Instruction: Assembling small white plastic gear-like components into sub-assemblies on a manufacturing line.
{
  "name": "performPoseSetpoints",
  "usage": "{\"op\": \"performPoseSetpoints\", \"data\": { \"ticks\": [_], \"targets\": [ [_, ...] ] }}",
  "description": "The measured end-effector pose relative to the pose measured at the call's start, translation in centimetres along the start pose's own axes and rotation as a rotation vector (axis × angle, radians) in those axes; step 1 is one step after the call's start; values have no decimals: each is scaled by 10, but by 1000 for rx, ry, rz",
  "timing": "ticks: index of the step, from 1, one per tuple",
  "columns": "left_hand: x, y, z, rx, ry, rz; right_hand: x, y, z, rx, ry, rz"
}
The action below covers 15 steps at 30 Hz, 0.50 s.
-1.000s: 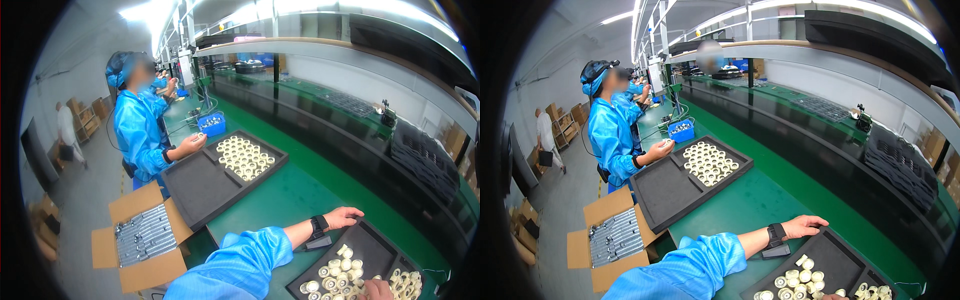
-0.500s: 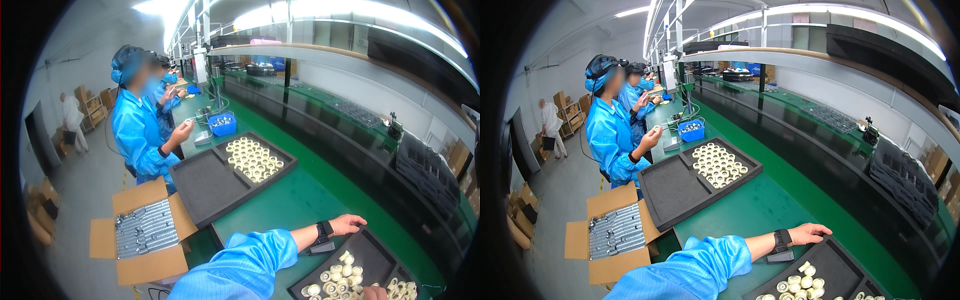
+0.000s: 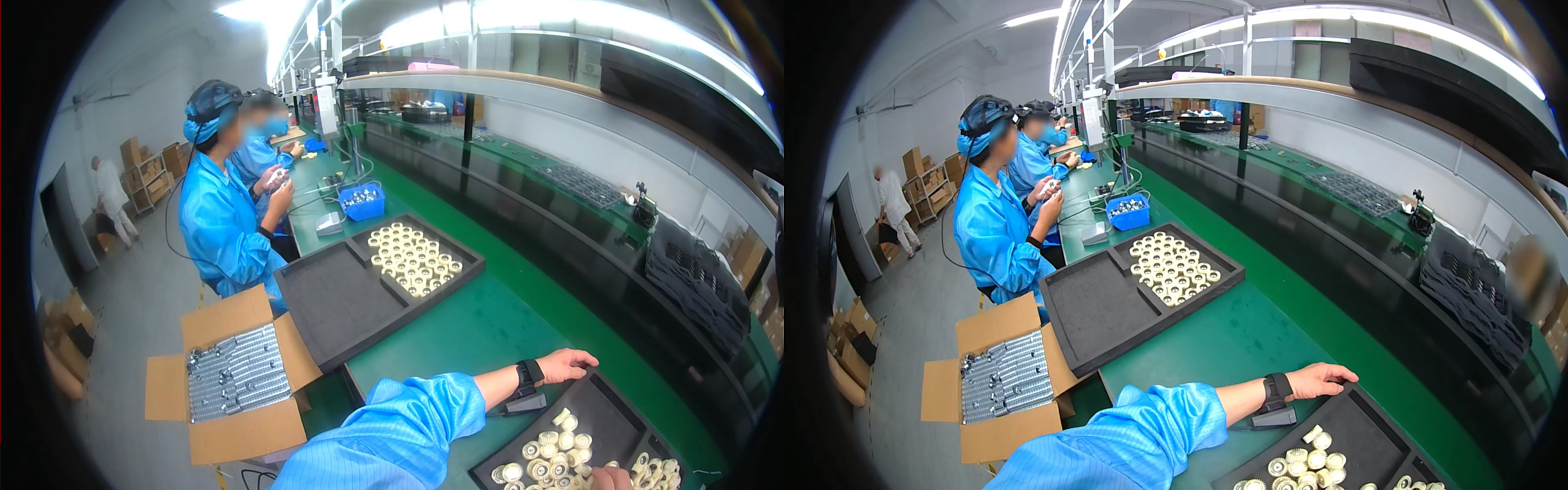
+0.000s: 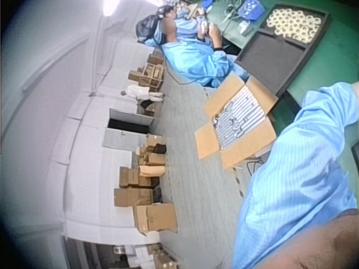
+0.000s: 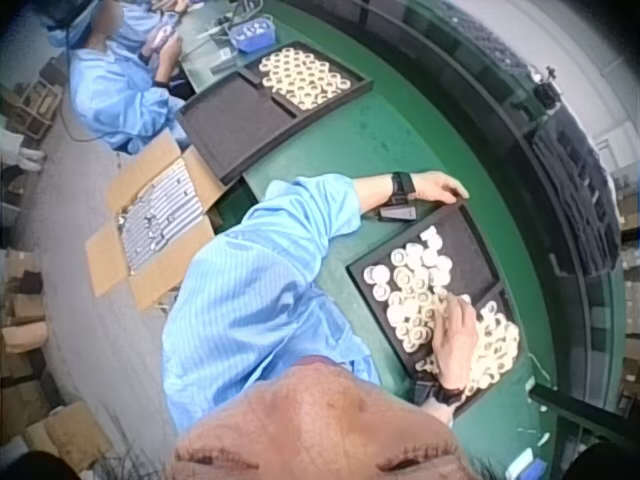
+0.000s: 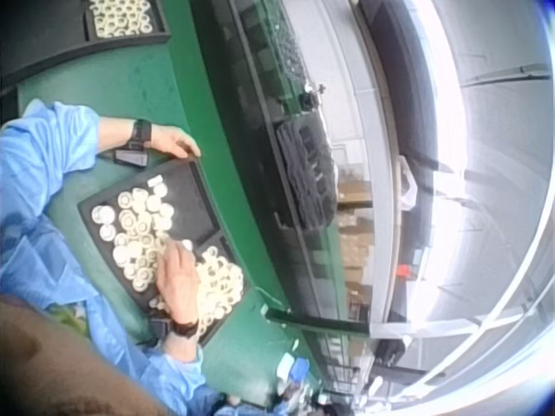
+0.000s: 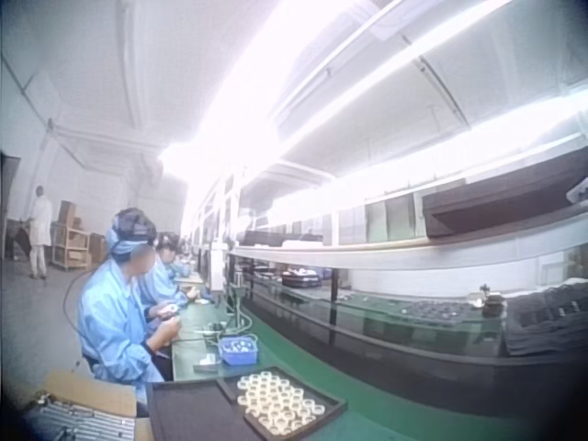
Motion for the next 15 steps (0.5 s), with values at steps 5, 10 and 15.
{"op": "performPoseSetpoints", "data": {
  "ticks": [5, 10, 15],
  "targets": [
    [1, 8, 0, 3, 18, -3, -1, 2, -4, -2, -6, -15],
    [-2, 3, -5, -35, 2, -11, -2, 7, -4, -3, 20, 11],
    [4, 12, 19, 5, 0, 10, -8, 2, 11, 48, 79, 64]
  ]
}}
Point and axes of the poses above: each hand's wrist, its own y-axis away from the middle knuckle, its own x-axis out of the back of the hand, z = x × y, the point moved 4 cm from there along -y, towards the middle knuckle, and after that the axes turned 10 degrees about z, right-handed, at the moved point
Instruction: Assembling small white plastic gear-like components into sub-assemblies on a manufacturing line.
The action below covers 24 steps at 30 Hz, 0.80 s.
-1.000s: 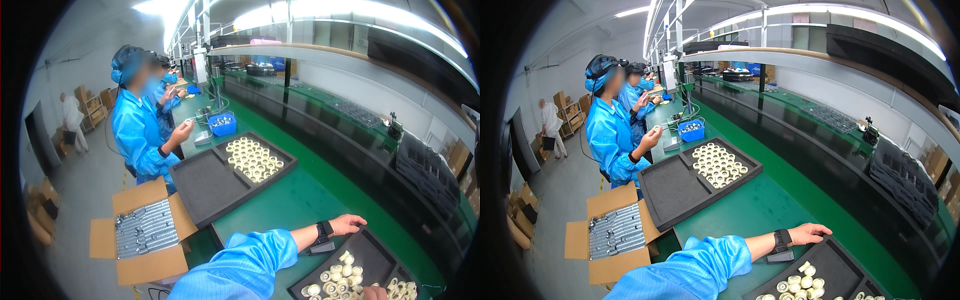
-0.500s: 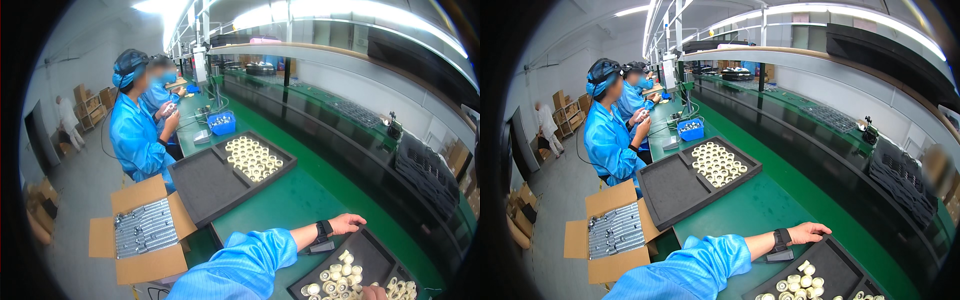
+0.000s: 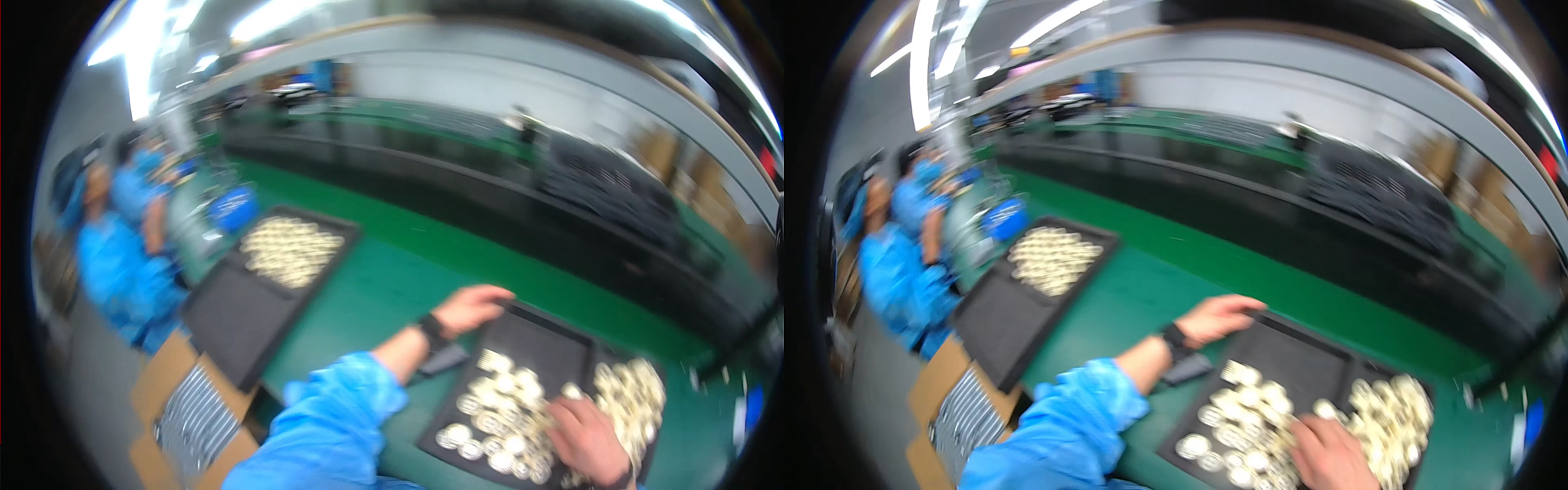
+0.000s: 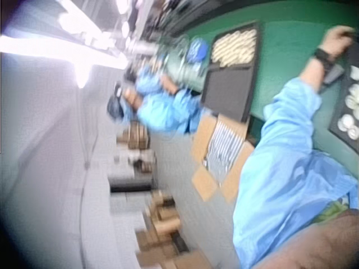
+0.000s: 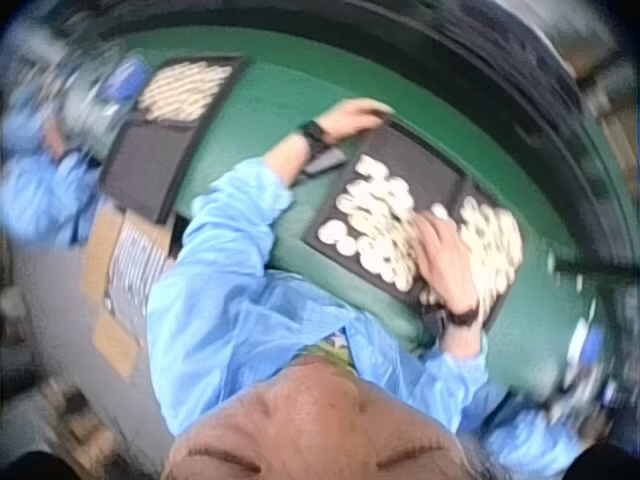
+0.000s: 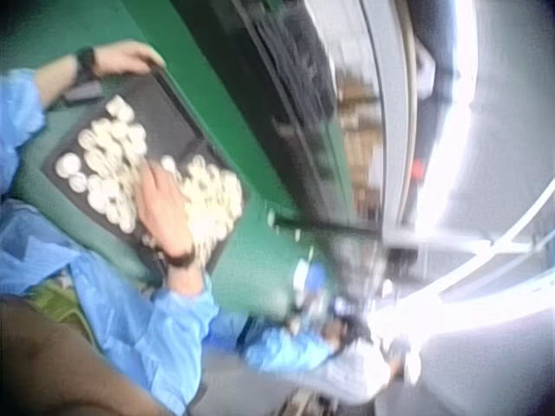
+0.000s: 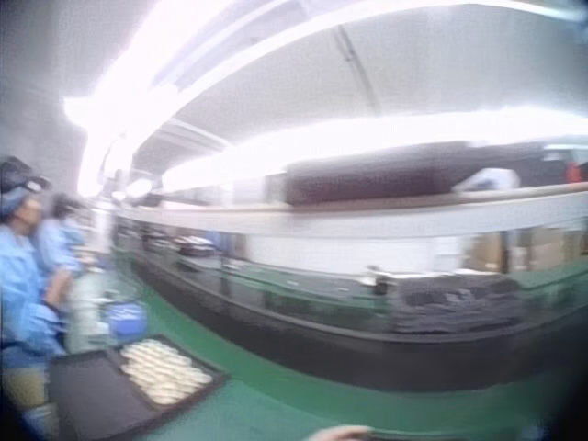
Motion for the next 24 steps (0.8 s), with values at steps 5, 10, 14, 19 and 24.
{"op": "performPoseSetpoints", "data": {
  "ticks": [5, 10, 14, 19, 24],
  "targets": [
    [6, 3, 10, 2, -35, 33, -11, -3, 12, 35, -81, -18],
    [-8, -1, 9, -38, -83, -7, -9, 18, 18, 8, -152, 54],
    [1, 9, 10, -40, -47, -15, -16, 20, 13, 59, -169, 121],
    [1, 1, 2, -52, -26, -17, -10, 27, 14, 61, -124, 141],
    [-5, -4, 0, -24, -4, -45, -10, 29, 17, 81, -114, 160]
  ]
}}
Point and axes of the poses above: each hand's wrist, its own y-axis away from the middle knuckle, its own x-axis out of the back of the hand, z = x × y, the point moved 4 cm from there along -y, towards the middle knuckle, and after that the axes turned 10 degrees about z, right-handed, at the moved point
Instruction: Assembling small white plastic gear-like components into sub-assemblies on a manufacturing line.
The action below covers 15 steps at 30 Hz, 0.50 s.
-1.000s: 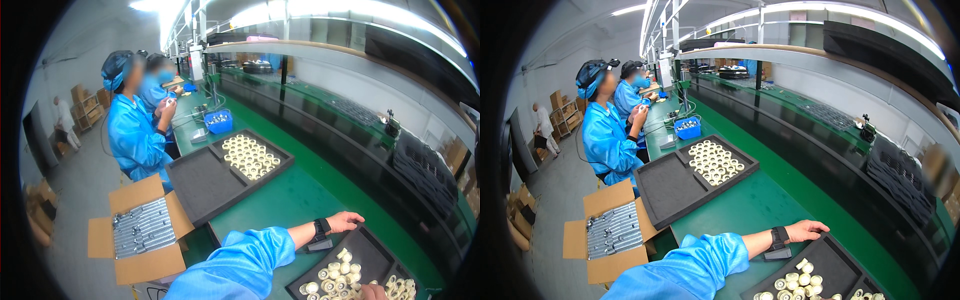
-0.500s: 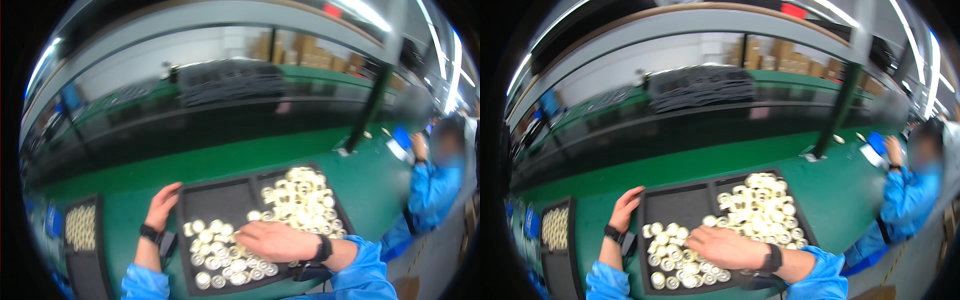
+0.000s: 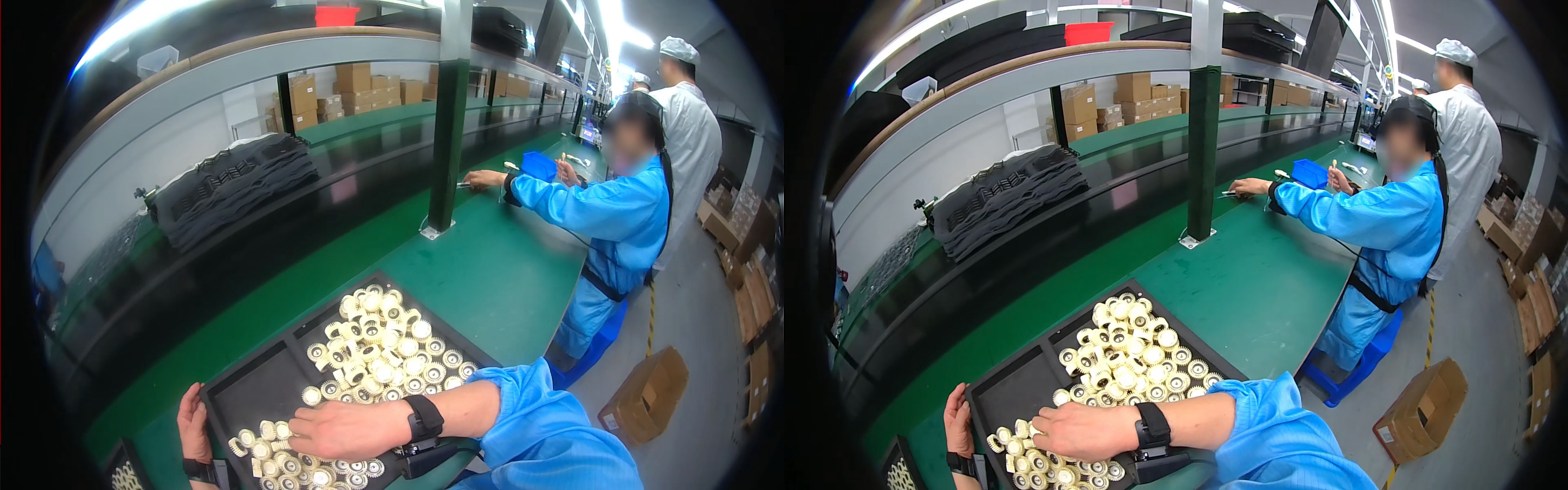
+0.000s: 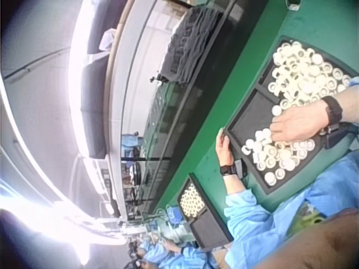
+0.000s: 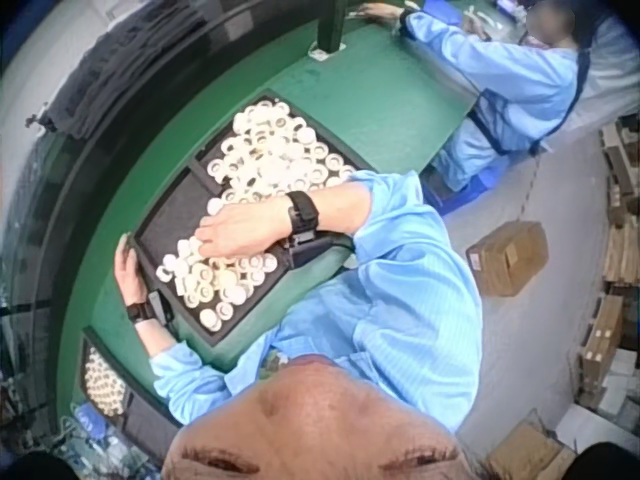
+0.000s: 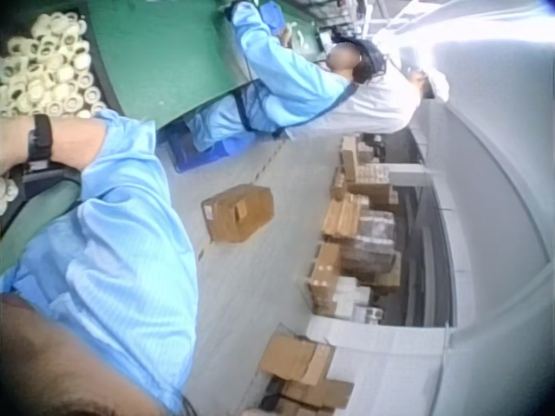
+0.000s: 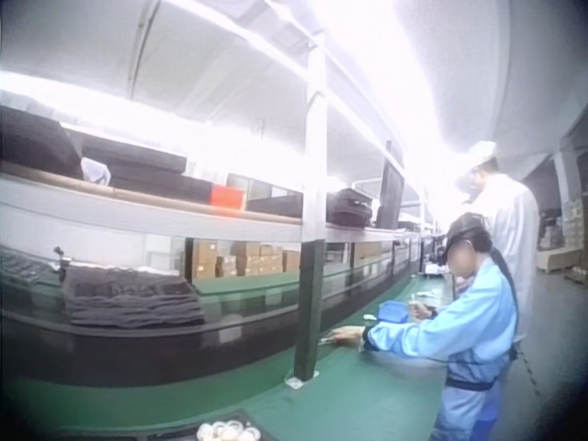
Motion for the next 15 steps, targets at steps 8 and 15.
{"op": "performPoseSetpoints", "data": {
  "ticks": [8, 15],
  "targets": [
    [-10, -1, 6, 23, -77, 18, -5, -8, 6, -23, -15, -157],
    [3, -8, -20, -1, 119, 6, 8, -33, -31, -139, 3, -201]
  ]
}}
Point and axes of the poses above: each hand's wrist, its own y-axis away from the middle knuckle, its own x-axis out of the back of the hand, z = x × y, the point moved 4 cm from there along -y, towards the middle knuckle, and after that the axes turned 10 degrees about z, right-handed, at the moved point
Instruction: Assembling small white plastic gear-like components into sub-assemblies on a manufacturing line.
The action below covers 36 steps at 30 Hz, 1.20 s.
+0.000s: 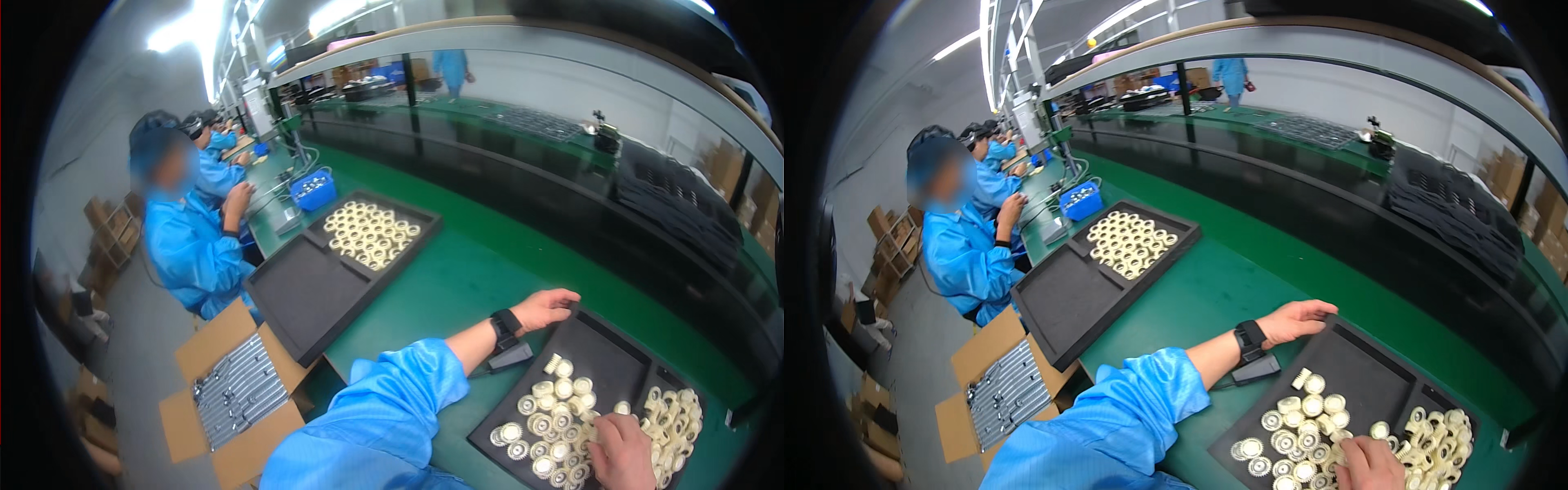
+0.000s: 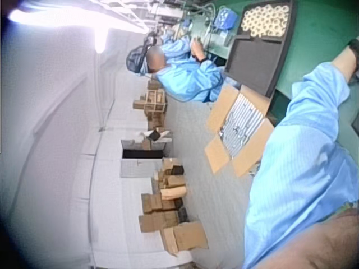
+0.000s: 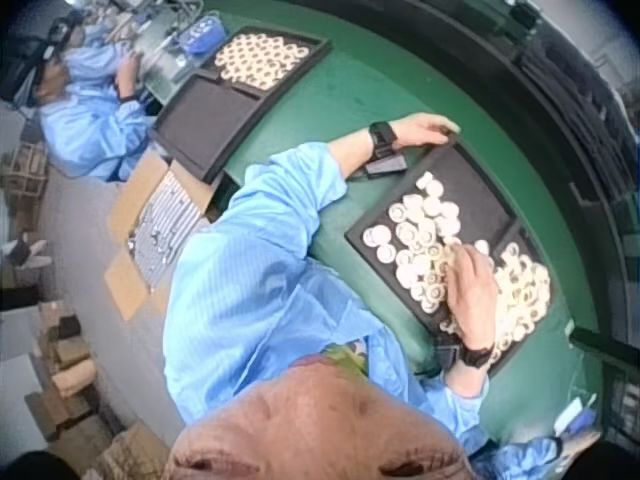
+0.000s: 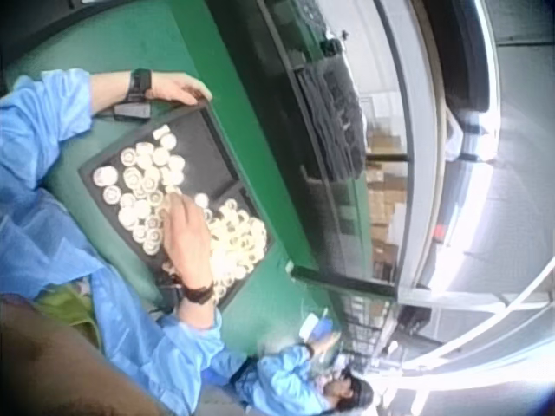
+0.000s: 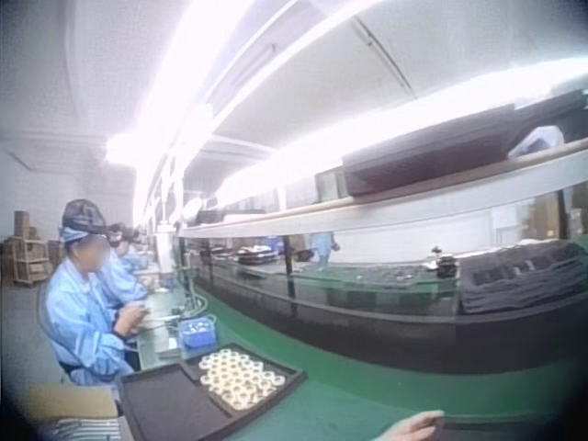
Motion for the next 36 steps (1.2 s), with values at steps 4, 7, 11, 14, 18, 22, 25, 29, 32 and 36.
{"op": "performPoseSetpoints", "data": {
  "ticks": [4, 7, 11, 14, 18, 22, 25, 29, 32, 36],
  "targets": [
    [7, 8, 2, 22, 3, -4, -2, -6, -1, 28, 39, -15],
    [1, 2, 0, 36, -65, 23, -4, -3, 14, -6, 9, -31],
    [-1, 5, 4, 52, 5, 7, 3, -4, 7, -52, 20, -53],
    [-1, 8, 8, 53, -17, 16, 3, -2, 7, -47, 15, -25],
    [-3, 7, 10, 57, -26, -2, 6, 1, 8, -40, 22, 12],
    [3, 13, 14, 76, -65, 39, -4, -4, 11, 26, 71, 24],
    [-1, 11, 16, 71, -82, 30, -1, -2, 11, 20, 70, 22],
    [-3, 13, 18, 78, -78, 32, 0, -2, 12, 22, 61, 33],
    [3, 13, 17, 68, -125, 79, -2, -2, 14, 58, 59, 56],
    [2, 13, 19, 81, -117, 68, -2, 0, 15, 61, 88, 60]
  ]
}}
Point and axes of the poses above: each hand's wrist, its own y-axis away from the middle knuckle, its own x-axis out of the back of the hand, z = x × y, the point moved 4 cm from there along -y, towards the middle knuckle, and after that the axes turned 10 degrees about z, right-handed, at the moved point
